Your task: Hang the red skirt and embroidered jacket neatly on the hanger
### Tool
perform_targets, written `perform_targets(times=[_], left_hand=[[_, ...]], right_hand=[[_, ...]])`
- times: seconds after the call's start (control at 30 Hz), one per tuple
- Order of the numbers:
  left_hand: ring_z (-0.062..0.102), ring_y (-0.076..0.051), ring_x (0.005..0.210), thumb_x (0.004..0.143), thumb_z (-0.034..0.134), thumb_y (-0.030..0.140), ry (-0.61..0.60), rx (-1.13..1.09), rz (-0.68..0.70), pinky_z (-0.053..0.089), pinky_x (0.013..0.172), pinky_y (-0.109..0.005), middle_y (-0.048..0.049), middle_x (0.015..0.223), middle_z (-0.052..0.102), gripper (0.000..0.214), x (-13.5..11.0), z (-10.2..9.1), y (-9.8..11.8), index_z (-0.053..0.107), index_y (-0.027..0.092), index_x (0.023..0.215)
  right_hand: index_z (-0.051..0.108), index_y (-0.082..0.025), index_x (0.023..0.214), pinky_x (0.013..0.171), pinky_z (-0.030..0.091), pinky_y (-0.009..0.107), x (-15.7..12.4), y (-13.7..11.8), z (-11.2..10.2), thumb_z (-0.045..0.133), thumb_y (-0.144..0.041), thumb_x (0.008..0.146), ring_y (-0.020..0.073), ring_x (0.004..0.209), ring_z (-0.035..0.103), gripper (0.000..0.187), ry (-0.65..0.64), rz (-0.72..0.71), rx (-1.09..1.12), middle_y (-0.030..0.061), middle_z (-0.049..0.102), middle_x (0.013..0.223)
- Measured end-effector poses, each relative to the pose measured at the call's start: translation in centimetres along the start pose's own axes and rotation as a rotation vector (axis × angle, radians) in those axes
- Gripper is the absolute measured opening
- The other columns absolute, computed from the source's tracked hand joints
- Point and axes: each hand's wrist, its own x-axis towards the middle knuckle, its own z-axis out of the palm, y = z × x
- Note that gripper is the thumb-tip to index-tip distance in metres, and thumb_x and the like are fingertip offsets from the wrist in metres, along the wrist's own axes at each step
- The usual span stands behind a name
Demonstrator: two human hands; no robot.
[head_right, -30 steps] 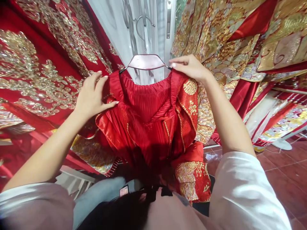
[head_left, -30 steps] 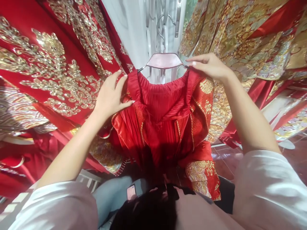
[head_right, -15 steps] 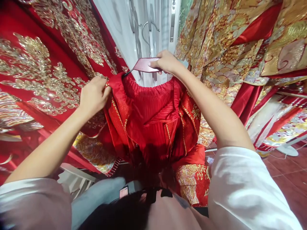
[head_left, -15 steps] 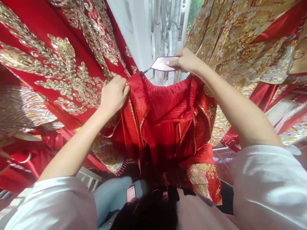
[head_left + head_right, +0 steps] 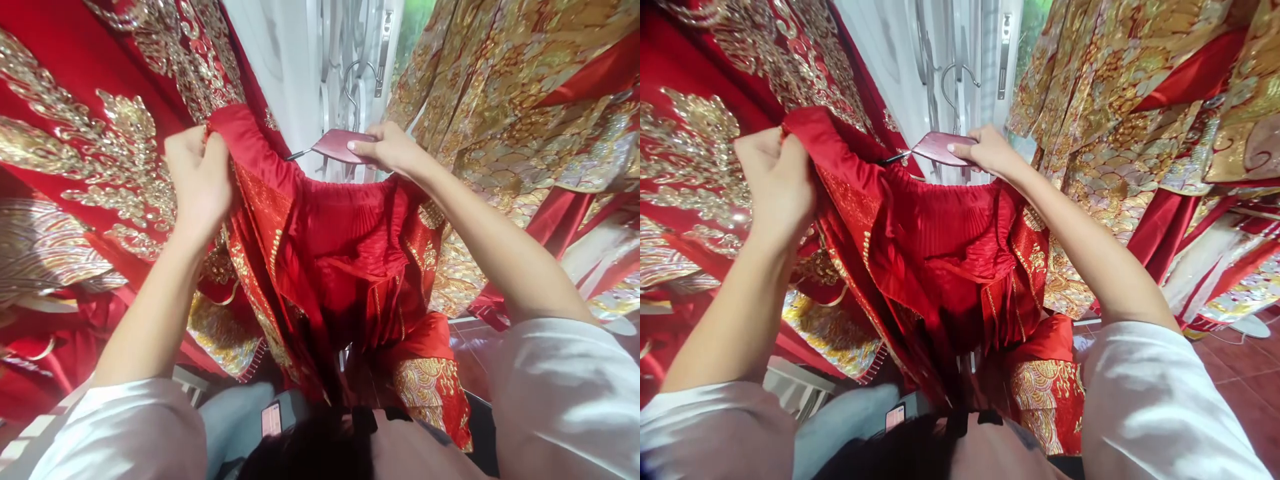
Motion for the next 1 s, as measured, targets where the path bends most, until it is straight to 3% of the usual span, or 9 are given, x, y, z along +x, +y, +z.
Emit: perform_targets(times=[0.1,0.2,0.3,0.37,0.53,0.67,0.73,0.83,1.0], left_hand=[[0.026,-0.011,0.055,0.08,0.045,0.014,-0.071,0.193,0.175,0.022,0.053,-0.029,0.0019,0.056,0.026,0.034,-2.7,0.3,0.5,0.021,0.02,0.056],[0.047,-0.021,0.069,0.08,0.047,0.019,-0.425,0.42,0.307,0.037,0.06,-0.033,-0.0045,0.068,0.046,0.02,-6.1,1.4,-0.2,0.036,0.021,0.063],[0.055,-0.027,0.083,0.08,0.05,0.026,-0.641,0.465,0.285,0.046,0.072,-0.039,-0.0101,0.084,0.056,0.006,-7.3,2.0,-0.7,0.051,0.02,0.078],[0.056,-0.025,0.082,0.083,0.049,0.031,-0.662,0.373,0.252,0.047,0.075,-0.038,-0.009,0.086,0.059,0.013,-6.3,1.6,-0.5,0.055,0.019,0.083],[0.051,-0.026,0.104,0.083,0.052,0.035,-0.408,0.308,0.276,0.037,0.098,-0.042,-0.009,0.103,0.06,0.023,-0.1,0.9,-0.9,0.059,0.017,0.095],[0.056,-0.02,0.09,0.09,0.036,0.038,-0.827,0.077,0.193,0.043,0.086,-0.036,-0.0073,0.091,0.06,0.032,3.0,3.2,-3.9,0.058,0.015,0.091],[0.054,-0.016,0.072,0.091,0.032,0.04,-0.912,-0.008,0.153,0.044,0.072,-0.031,-0.0037,0.074,0.055,0.036,3.3,4.3,-5.0,0.054,0.016,0.076],[0.039,-0.011,0.055,0.09,0.036,0.042,-0.767,0.005,0.135,0.034,0.058,-0.027,0.0009,0.058,0.04,0.038,2.7,4.8,-5.1,0.041,0.019,0.06],[0.023,-0.011,0.056,0.092,0.042,0.037,-0.498,0.101,0.095,0.026,0.058,-0.027,0.0024,0.055,0.023,0.046,1.6,5.3,-4.1,0.025,0.021,0.052]], right_hand=[[0.048,-0.019,0.059,0.052,0.035,0.027,0.1,0.6,-0.2,0.062,-0.043,0.075,0.0127,0.052,0.045,0.032,0.001,-0.013,0.018,0.0002,0.046,0.049],[0.048,-0.019,0.059,0.052,0.034,0.026,0.1,1.0,-0.6,0.065,-0.041,0.073,0.0123,0.052,0.044,0.031,0.001,-0.046,0.011,-0.0003,0.046,0.049],[0.046,-0.019,0.058,0.051,0.03,0.025,-0.2,0.8,-0.8,0.066,-0.039,0.072,0.0106,0.051,0.04,0.032,0.02,-0.065,-0.012,-0.0014,0.045,0.049],[0.044,-0.019,0.057,0.051,0.028,0.024,-0.6,0.4,-0.7,0.065,-0.035,0.075,0.0089,0.05,0.037,0.032,0.04,-0.041,-0.024,-0.0022,0.044,0.049],[0.048,-0.019,0.061,0.054,0.029,0.024,-1.0,0.3,-1.2,0.06,-0.037,0.081,0.0083,0.051,0.037,0.03,-0.032,-0.044,0.018,-0.0022,0.048,0.053],[0.062,-0.019,0.081,0.068,0.038,0.024,-1.7,2.3,-3.2,0.063,-0.044,0.078,0.0116,0.071,0.05,0.025,-0.124,-0.174,0.089,0.0015,0.064,0.08],[0.066,-0.018,0.082,0.076,0.039,0.026,-2.2,3.4,-4.1,0.062,-0.044,0.08,0.0126,0.077,0.054,0.026,-0.137,-0.19,0.088,0.0034,0.067,0.086],[0.066,-0.016,0.072,0.073,0.041,0.027,-2.8,4.3,-4.4,0.056,-0.043,0.085,0.0121,0.066,0.055,0.032,-0.138,-0.128,0.023,0.0042,0.067,0.071],[0.065,-0.009,0.067,0.064,0.038,0.022,-3.1,3.9,-3.9,0.054,-0.033,0.086,0.0067,0.054,0.048,0.033,-0.024,-0.097,-0.169,-0.0004,0.06,0.055]])
